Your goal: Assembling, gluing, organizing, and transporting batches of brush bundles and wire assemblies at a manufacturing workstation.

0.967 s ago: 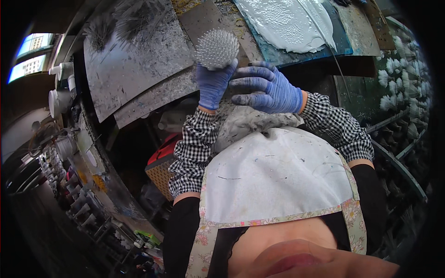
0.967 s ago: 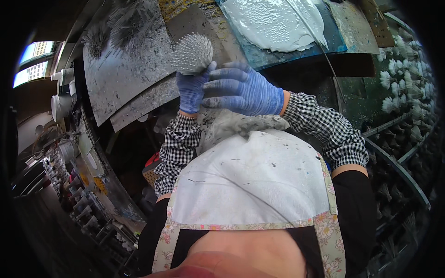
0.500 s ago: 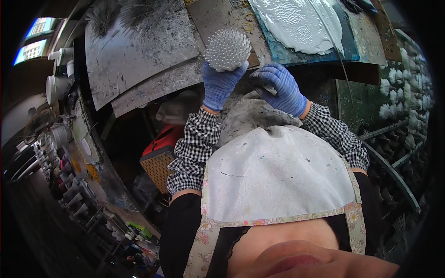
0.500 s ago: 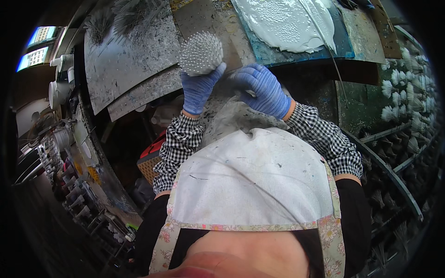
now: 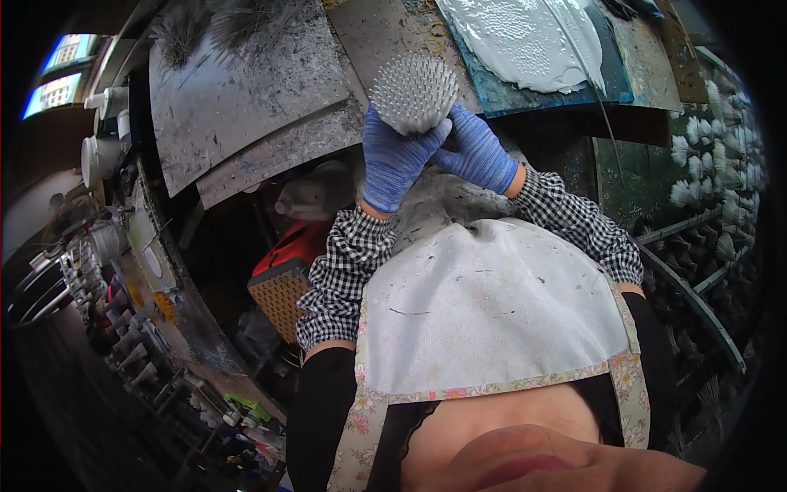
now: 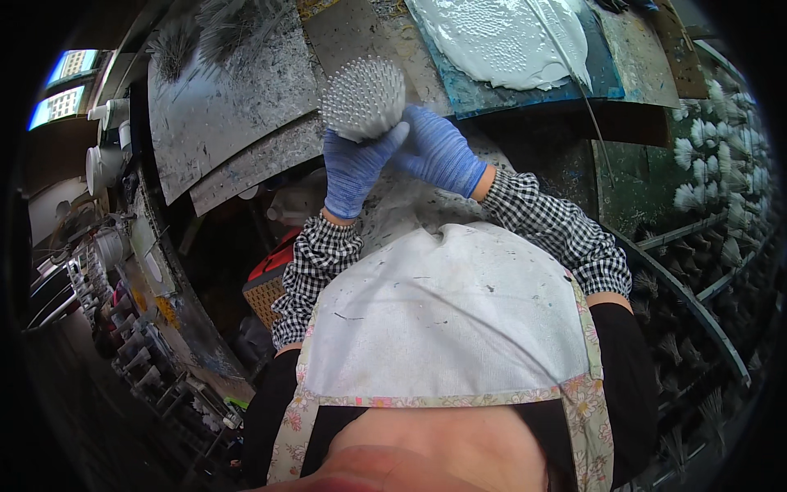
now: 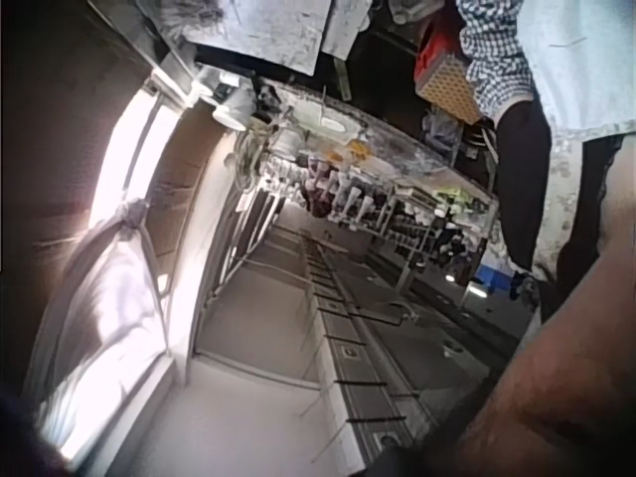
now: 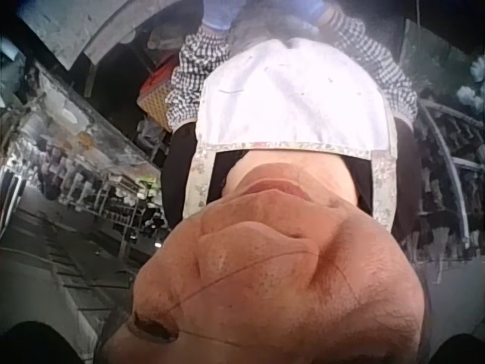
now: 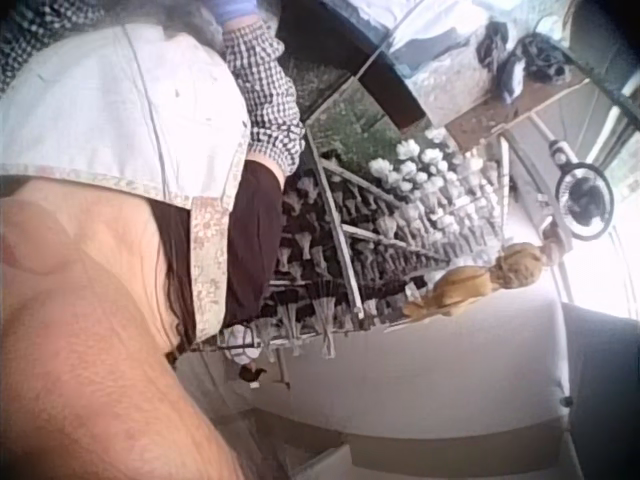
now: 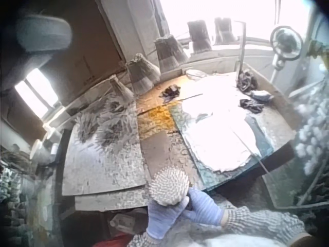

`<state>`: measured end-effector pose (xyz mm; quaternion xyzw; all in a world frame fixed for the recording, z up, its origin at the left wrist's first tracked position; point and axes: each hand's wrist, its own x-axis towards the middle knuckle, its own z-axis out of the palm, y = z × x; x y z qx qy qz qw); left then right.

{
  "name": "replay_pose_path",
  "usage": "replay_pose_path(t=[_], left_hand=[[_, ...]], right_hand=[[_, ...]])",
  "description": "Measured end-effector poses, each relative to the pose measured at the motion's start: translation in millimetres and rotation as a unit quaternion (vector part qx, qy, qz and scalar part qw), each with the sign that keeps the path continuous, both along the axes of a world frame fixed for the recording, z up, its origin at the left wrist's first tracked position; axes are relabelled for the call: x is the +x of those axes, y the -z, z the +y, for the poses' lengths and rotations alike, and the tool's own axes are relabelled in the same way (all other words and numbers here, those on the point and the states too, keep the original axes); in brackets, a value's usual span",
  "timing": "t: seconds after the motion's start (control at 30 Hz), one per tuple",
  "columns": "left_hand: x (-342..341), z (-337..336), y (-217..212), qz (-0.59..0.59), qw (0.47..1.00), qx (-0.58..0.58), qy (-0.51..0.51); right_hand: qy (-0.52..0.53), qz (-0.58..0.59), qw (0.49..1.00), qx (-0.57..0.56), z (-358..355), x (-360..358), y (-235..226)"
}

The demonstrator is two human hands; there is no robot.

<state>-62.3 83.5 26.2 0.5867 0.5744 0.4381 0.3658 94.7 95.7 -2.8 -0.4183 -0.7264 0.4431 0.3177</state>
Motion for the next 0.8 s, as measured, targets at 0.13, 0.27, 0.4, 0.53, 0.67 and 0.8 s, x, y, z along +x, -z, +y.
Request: replay_pose_path(t=[0.13,0.27,0.4,0.53,0.67,0.8], left_hand=[[3.0,-4.1,3.1,0.075,0.996,0.048,0.003],[5.1,-7.0,13.2,0.071,0.995,0.068,-0.005],[3.8,-9.4,7.8,-0.026,0.997,0.061,0.039],[-27.5,-5.9,-25.8,0.174,0.97,0.145,0.091],[-37.6,14.6,-44.2,-0.545,0.733,-0.376,0.157],[-22.5,28.8,-45.5,-0.449,0.786,-0.339,0.255]], right_hand=[[-0.073,-0.053,0.996,-0.005,3.3,-1.9,-23.0],[-0.071,0.001,0.997,0.015,2.4,-5.1,6.9],[-0.064,-0.013,0.988,0.143,8.2,-6.0,28.0],[-0.044,0.054,0.99,0.126,38.9,15.3,19.5],[-0.054,-0.038,0.889,0.452,87.3,22.8,-23.7],[-0.149,-0.061,0.858,0.488,103.2,33.3,-71.3]])
